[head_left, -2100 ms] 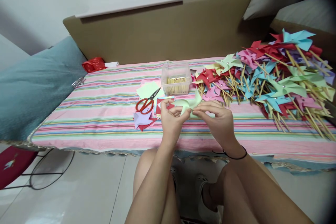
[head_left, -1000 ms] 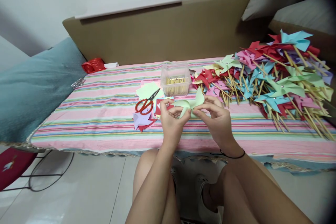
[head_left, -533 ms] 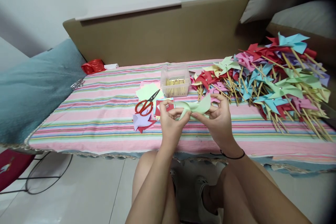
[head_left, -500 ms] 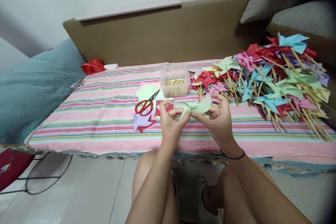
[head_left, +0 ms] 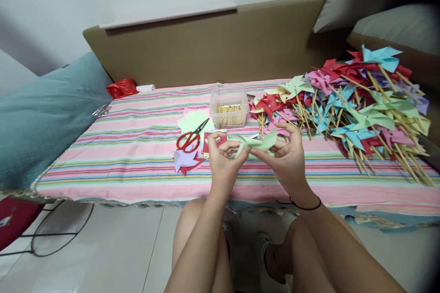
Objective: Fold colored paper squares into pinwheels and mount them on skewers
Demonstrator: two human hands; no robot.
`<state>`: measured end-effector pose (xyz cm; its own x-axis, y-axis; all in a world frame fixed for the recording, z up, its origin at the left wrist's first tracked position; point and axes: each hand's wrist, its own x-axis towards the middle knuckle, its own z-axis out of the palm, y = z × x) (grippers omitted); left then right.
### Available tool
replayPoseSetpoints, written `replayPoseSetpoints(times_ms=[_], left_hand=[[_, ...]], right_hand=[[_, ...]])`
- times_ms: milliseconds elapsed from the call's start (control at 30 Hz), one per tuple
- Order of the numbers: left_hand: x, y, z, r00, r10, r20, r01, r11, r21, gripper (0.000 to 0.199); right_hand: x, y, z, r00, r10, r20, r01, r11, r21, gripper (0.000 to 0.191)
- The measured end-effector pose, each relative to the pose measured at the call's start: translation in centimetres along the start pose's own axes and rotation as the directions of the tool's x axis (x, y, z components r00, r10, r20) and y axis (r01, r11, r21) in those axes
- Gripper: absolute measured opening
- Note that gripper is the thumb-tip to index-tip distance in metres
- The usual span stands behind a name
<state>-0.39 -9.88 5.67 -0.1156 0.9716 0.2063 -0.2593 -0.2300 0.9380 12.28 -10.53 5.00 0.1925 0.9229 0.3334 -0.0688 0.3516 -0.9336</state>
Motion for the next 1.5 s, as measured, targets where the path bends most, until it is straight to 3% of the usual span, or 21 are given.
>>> replayPoseSetpoints(times_ms=[533,800,1067,1500], left_hand=[[0.0,-0.2,0.3,0.999,0.029,-0.021,-0.029,0.999,-0.016,0.049],[-0.1,-0.5,0.2,1.0,0.015,-0.02,-0.015,1.0,0.019,0.05],[0.3,-0.4,-0.1,0.995,-0.092,-0.027,0.09,0.994,-0.055,0.054],[0.6,-0.4,-0.4,0.985,-0.166,0.046,0.168,0.985,-0.039,0.059]], right_hand=[[0.2,-0.4,-0.3,0.994,0.106,-0.018,-0.105,0.993,0.057,0.069],[0.3,-0.4,-0.3,0.994,0.1,-0.043,-0.098,0.995,0.033,0.07],[0.5,0.1,-0.7,0.991,0.116,0.071,-0.12,0.992,0.047,0.091],[1.2,0.7,-1.0,0.957,0.278,0.087,-0.288,0.949,0.132,0.099]])
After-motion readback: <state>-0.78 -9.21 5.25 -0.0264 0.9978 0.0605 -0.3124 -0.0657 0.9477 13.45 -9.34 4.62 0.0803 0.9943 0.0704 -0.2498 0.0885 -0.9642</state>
